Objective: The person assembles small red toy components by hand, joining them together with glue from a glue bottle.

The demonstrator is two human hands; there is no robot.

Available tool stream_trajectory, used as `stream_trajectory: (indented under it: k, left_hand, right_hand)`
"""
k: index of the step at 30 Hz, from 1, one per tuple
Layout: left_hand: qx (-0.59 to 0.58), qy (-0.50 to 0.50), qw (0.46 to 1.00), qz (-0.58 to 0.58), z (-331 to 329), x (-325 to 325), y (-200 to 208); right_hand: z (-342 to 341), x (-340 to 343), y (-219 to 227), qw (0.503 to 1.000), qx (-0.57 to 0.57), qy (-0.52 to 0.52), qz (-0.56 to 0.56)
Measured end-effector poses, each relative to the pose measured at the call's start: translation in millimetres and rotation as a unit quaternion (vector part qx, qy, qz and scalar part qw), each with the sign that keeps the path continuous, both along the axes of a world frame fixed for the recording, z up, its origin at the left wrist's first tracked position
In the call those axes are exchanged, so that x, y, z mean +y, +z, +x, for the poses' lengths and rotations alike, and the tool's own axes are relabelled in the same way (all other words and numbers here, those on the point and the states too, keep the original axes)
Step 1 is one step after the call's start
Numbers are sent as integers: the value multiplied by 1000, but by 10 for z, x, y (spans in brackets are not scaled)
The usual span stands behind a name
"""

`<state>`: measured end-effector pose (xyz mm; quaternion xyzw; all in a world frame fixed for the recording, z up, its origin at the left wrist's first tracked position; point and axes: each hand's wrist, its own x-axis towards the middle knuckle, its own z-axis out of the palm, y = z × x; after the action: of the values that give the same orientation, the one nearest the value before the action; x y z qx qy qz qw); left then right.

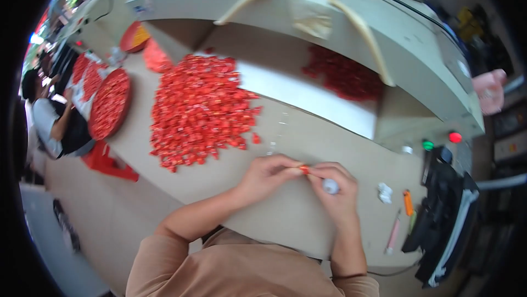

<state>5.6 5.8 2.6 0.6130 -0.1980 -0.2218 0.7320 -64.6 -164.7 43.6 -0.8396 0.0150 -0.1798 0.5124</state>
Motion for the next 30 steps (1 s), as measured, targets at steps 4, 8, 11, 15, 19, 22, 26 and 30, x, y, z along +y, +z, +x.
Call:
stream_trajectory:
  k: [4, 8, 11, 15, 19, 22, 26, 30]
  left_hand:
    - [32, -23, 999, -27, -15, -56, -17]
    - [61, -38, 997, -14, -40, -68, -14]
    - [62, -43, 997, -19, -50, -57, -5]
    - [46, -37, 998, -13, -51, -60, -20]
    - [38, -36, 999, -11, -28, -61, -19]
    - [32, -34, 999, -7, -15, -67, -30]
    - [33, -37, 999, -11, -41, -108, 32]
    - [44, -33, 998, 17, -55, -61, -12]
  right_hand:
    - [-56, -66, 10, 1000, 13, 4, 13]
    - [-104, -69, 22, 999, 25, -3, 23]
    - [-104, -76, 31, 999, 23, 3, 27]
    - [-94, -101, -15, 1000, 13, 10, 18]
    - [-72, -105, -23, 1000, 7, 11, 6]
    - [-51, -108, -14, 1000, 2, 14, 2]
    - [-104, -136, 47, 1000, 9, -2, 4]
    - [-103, -145, 21, 1000, 3, 18, 7]
